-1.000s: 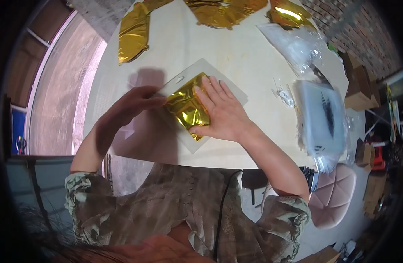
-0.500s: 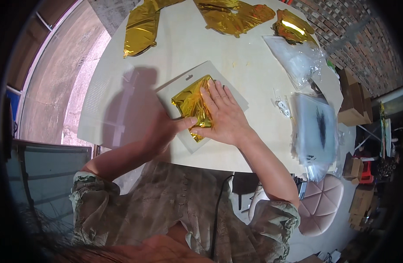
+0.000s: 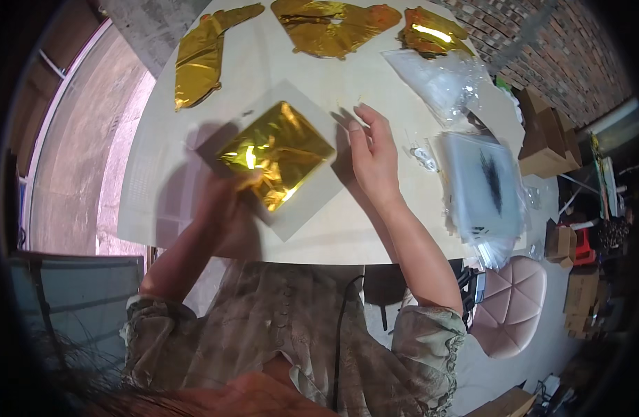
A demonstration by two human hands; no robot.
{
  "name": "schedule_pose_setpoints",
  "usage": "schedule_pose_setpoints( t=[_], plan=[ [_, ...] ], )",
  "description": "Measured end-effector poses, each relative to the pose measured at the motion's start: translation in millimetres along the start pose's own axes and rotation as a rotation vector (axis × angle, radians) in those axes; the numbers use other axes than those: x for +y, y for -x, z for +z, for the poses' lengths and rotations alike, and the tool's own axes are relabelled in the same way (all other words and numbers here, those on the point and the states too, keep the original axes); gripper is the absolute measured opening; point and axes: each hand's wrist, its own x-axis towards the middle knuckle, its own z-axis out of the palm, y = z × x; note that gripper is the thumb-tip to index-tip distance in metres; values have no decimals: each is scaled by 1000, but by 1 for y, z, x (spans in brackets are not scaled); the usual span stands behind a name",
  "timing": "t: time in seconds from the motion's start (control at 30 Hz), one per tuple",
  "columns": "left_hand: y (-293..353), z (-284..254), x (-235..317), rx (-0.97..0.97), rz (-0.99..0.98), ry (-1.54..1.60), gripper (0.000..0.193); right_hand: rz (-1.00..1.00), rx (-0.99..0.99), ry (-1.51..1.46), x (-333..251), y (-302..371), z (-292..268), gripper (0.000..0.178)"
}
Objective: The person folds a gold-colored foil balloon by hand, then places it inside a plastic sleeve with a cardboard insert.
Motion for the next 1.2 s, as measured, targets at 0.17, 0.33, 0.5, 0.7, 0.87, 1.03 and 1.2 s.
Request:
schedule_pose_setpoints(
  t=[0.17, 0.33, 0.5, 0.7, 0.87, 1.03, 1.2],
  plan=[
    [-8, -50, 40, 58, -23, -16, 24, -160, -161, 1105, -22, 14, 6, 80],
    [-32, -80, 33, 85, -52, 40, 23, 222, -432, 1123, -40, -17, 7, 75],
    [-40, -93, 22, -44, -41, 56, 37, 195, -317, 1022, -32, -19, 19, 69],
    [-37, -90, 25, -85, 1, 58, 37, 415, -702, 1003, -36, -46, 14, 62],
    [-51, -100, 3, 46, -203, 92, 32, -147, -210, 1148, -23, 16, 31, 46],
    [-41, -98, 21, 61, -101, 244, 33, -436, -648, 1154, -31, 103, 49, 109],
    [-30, -81, 29, 36, -101, 198, 20, -684, -794, 1204, -25, 126, 19, 94]
  ],
)
